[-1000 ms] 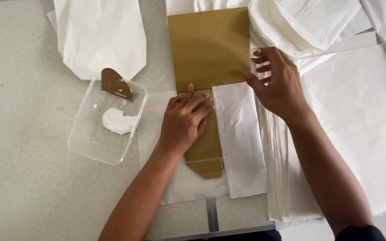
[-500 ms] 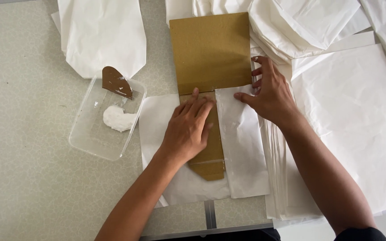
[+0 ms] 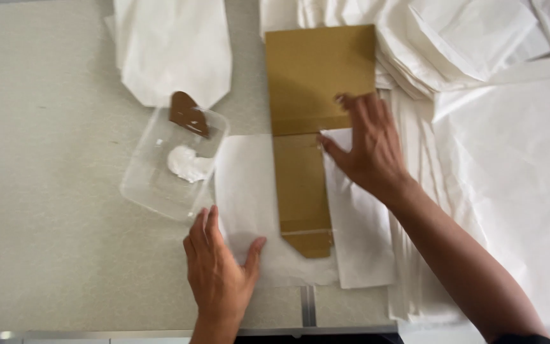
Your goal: Assembling paper bags by folding paper around a cardboard template and applying glue with a spreader.
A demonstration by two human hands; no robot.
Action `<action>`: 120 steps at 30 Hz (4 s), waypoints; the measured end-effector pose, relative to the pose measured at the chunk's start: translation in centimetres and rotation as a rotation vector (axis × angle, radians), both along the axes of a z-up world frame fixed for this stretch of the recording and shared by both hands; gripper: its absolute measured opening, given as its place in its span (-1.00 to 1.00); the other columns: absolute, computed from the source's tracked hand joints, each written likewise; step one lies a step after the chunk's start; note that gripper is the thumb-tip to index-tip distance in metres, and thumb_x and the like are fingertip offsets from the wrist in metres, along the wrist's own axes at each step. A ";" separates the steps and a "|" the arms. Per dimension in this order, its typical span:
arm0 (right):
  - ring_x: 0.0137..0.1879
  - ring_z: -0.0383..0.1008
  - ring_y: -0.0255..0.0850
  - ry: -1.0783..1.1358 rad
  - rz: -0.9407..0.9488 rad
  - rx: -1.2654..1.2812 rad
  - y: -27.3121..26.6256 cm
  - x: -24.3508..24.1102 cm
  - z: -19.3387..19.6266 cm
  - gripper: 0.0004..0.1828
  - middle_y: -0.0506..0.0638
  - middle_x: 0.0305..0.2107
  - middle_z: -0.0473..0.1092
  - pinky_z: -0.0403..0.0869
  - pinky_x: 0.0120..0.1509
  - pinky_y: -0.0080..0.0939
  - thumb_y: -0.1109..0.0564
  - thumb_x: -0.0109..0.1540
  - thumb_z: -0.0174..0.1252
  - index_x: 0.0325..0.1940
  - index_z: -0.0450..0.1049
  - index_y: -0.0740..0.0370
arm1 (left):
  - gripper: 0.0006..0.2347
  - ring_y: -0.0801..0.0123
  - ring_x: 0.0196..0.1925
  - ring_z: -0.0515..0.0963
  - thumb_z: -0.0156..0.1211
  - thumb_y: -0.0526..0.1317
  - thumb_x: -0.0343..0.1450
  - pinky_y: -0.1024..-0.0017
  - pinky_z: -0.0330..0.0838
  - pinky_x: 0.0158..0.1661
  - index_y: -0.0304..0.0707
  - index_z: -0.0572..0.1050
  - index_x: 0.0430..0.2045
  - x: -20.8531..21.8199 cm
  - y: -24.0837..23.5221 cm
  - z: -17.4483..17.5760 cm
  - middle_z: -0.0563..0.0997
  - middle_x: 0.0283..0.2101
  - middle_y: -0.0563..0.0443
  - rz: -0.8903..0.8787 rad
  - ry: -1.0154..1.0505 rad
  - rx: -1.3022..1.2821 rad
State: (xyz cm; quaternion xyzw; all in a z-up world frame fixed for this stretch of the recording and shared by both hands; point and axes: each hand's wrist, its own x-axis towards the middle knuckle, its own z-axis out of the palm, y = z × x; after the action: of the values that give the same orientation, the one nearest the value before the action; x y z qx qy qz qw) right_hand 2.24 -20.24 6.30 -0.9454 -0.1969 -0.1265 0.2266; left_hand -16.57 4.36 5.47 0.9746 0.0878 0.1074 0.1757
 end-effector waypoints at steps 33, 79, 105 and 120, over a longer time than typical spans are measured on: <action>-0.41 0.57 -0.12 0.793 0.262 0.101 12.3 -0.6 5.5 0.01 -0.03 -0.41 0.60 0.48 -0.29 -0.07 0.04 0.13 0.31 0.51 -0.12 0.22 | -0.64 0.31 -0.30 0.63 0.16 -0.14 0.43 0.35 0.53 -0.34 -0.34 0.43 0.07 1.2 -3.2 6.3 0.59 -0.24 0.01 -0.297 -0.027 -0.521; 0.65 -0.36 0.19 0.411 0.045 -0.140 -1.6 -6.4 -1.9 -0.07 0.32 0.56 -0.28 -0.32 0.60 0.28 -0.15 0.37 -0.06 0.64 -0.29 0.34 | -0.27 -0.44 0.51 0.00 -0.17 0.35 0.44 -0.30 -0.17 0.40 -0.23 0.24 0.37 10.2 -4.4 -0.5 0.15 0.46 -0.34 -0.774 0.139 0.018; 0.65 -0.29 0.24 0.364 0.089 -0.100 -1.5 -5.1 -1.6 -0.19 0.28 0.56 -0.30 -0.14 0.59 0.23 -0.18 0.39 -0.10 0.63 -0.22 0.06 | -0.47 -0.17 0.46 0.18 0.07 0.24 0.40 -0.20 -0.03 0.34 -0.12 0.55 0.09 4.7 -1.6 0.6 0.36 0.37 -0.16 -0.807 0.003 -0.087; 0.68 -0.38 0.05 0.346 0.048 -0.094 -1.6 -5.2 -2.5 -0.12 0.18 0.58 -0.32 -0.28 0.66 0.07 -0.20 0.39 -0.15 0.62 -0.32 0.26 | -0.96 -0.05 0.22 0.59 0.12 -0.35 0.36 -0.21 0.18 0.29 -0.22 0.51 -0.43 1.3 -4.4 0.8 0.69 -0.03 -0.06 -0.720 -0.283 -0.385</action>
State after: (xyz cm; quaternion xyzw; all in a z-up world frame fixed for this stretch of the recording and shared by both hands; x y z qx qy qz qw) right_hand -2.95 -21.80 3.76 -0.9577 -0.1831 0.0529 0.2156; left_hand -15.32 -0.01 6.27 0.8682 -0.2643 0.1534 0.3909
